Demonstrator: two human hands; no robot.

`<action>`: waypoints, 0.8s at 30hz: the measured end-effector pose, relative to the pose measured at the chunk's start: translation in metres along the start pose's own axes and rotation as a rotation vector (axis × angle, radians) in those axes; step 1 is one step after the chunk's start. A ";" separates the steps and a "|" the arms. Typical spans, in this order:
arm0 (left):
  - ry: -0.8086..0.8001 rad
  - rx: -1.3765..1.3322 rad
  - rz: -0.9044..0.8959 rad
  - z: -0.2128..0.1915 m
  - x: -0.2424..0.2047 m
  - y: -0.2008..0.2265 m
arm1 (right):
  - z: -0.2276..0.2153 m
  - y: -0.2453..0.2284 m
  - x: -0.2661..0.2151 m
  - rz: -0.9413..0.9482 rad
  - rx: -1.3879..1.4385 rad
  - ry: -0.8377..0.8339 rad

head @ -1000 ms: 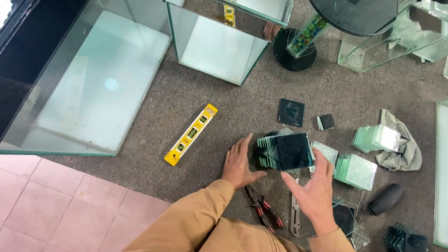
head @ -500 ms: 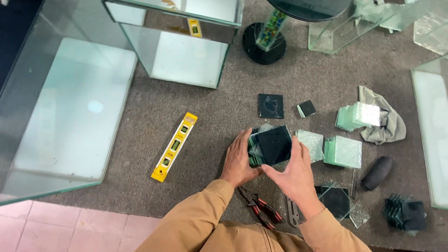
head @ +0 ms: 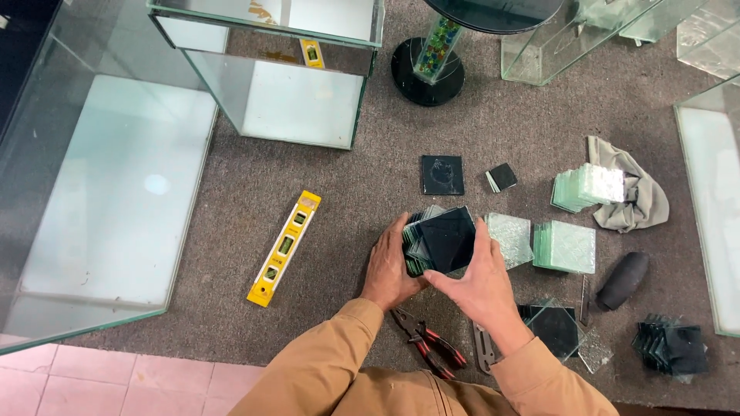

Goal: The person sorts small square glass tiles on a workbench, separating them into stacks by color and texture. They use pliers to adjust the stacks and a utility knife to scrape or clean the surface of individual tiles. The person repeatedly picks up, inspects, and re-stacks the tiles throughout the clip.

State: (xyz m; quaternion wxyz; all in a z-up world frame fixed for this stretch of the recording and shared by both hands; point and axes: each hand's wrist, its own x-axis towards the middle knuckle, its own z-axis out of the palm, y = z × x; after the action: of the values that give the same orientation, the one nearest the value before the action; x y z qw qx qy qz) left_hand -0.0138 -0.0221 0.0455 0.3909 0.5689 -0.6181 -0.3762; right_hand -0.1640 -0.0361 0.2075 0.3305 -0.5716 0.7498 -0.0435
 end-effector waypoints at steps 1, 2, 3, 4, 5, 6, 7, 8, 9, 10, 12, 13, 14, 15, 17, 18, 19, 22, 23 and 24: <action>0.007 -0.005 0.003 0.001 0.000 0.000 | -0.001 -0.002 -0.001 0.010 0.003 -0.003; 0.009 -0.006 0.003 0.000 0.000 0.002 | -0.001 0.000 -0.001 0.009 0.001 -0.003; 0.008 -0.019 0.001 -0.002 0.000 0.004 | -0.001 0.002 0.000 0.001 0.003 0.007; 0.007 -0.031 -0.001 -0.003 0.000 0.006 | 0.000 0.004 0.001 -0.008 0.005 0.017; 0.009 -0.031 -0.002 -0.002 0.000 0.006 | -0.003 0.001 -0.004 -0.010 0.004 0.016; 0.010 -0.020 0.000 -0.002 0.000 0.005 | -0.005 -0.003 -0.009 -0.022 0.049 0.058; 0.012 -0.010 0.001 -0.001 0.000 0.005 | -0.007 -0.007 -0.014 -0.035 0.094 0.100; 0.012 -0.009 0.002 -0.003 0.001 0.004 | -0.006 0.001 -0.018 -0.036 0.094 0.100; -0.023 -0.007 -0.013 -0.003 0.001 0.002 | -0.005 0.009 -0.021 -0.092 0.052 0.177; -0.059 -0.005 -0.026 -0.004 0.002 0.001 | -0.004 0.017 -0.025 -0.147 0.011 0.257; -0.056 0.016 -0.010 -0.002 0.004 -0.002 | 0.002 0.032 -0.033 -0.178 0.021 0.261; -0.052 0.036 0.004 -0.001 0.005 -0.003 | 0.005 0.039 -0.037 -0.208 0.029 0.263; -0.062 0.040 0.015 -0.005 0.003 0.000 | 0.006 0.044 -0.043 -0.201 0.038 0.273; -0.037 0.021 0.051 -0.007 0.002 0.003 | 0.007 0.049 -0.048 -0.143 0.101 0.229; -0.034 0.005 0.095 -0.012 0.002 0.010 | 0.015 0.070 -0.052 -0.071 0.178 0.192; -0.057 0.019 0.049 -0.014 0.002 0.014 | 0.023 0.086 -0.052 -0.074 0.183 0.177; -0.079 0.033 0.004 -0.015 0.001 0.018 | 0.030 0.103 -0.051 -0.078 0.188 0.162; -0.079 0.031 -0.010 -0.011 0.002 0.018 | 0.044 0.117 -0.062 -0.065 0.278 0.118; -0.091 0.041 -0.009 -0.010 -0.001 0.019 | 0.043 0.113 -0.067 -0.057 0.292 0.117; -0.049 0.040 -0.010 -0.010 0.000 0.021 | 0.040 0.106 -0.070 -0.157 0.199 0.091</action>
State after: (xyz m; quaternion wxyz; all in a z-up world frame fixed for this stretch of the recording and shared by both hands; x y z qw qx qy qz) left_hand -0.0133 -0.0207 0.0688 0.3622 0.5703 -0.6320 -0.3797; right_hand -0.2212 0.0747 0.1603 0.3468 -0.5904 0.7088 -0.1693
